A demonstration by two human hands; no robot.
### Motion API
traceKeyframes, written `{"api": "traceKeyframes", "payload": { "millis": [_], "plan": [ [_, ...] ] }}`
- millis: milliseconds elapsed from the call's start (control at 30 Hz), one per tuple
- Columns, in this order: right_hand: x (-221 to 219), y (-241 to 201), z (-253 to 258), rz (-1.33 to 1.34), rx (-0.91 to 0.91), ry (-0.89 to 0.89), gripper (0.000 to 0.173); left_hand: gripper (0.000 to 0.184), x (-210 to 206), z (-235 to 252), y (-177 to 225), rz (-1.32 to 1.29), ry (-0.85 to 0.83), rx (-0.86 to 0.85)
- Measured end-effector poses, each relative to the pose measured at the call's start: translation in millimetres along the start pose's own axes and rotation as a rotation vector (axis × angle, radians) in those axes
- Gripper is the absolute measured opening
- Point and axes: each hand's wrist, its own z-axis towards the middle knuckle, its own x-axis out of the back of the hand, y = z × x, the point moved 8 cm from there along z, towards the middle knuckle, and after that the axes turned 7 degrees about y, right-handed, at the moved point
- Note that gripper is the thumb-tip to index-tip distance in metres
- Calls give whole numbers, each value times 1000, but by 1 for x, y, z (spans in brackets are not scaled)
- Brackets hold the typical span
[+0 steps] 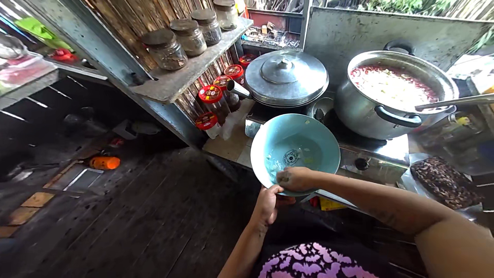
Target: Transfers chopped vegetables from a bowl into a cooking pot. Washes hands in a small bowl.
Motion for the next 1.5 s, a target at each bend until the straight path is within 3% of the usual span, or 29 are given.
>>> {"api": "traceKeyframes", "payload": {
  "millis": [200, 433, 600, 733, 767, 833, 900, 967, 1033, 1067, 1167, 1267, 1367, 1500],
  "plan": [
    [18, -12, -36, -159, 92, -19, 30, 20, 11, 0, 5, -43, 23, 37],
    [43, -8, -55, -200, 332, 387, 40, 18, 11, 4, 8, -55, 75, 47],
    [94, 15, -54, 154, 66, 515, 32, 18, 10, 3, 10, -29, 136, 31],
    [196, 17, -110, -65, 119, 951, 24, 15, 11, -1, 6, -43, 157, 31],
    [225, 16, -133, -138, 60, 1053, 26, 16, 12, -1, 4, -61, 149, 30],
    [277, 25, -176, -184, -267, 1144, 35, 16, 12, 0, 2, -81, 144, 26],
    [314, 82, -201, -290, -369, 1361, 44, 16, 11, -1, 1, -76, 154, 18],
    [330, 161, -196, -339, -481, 1282, 48, 18, 9, -5, 2, -52, 161, 8],
    [320, 228, -171, -392, -517, 1061, 45, 22, 7, -9, 1, -53, 140, 6],
    [313, 233, -162, -392, -524, 998, 46, 23, 5, -10, 2, -55, 128, 0],
    [284, 141, -131, -387, -319, 1000, 36, 25, -1, -14, 3, -38, 108, -12],
    [203, 40, -66, -251, 39, 659, 25, 30, -6, -16, 2, -20, 69, -24],
    [112, 11, 0, -314, 370, 457, 21, 35, -11, -18, -2, -14, 53, -21],
    [31, -21, 22, -551, 649, 226, 25, 33, -18, -22, -6, -16, 17, -14]
  ]
}}
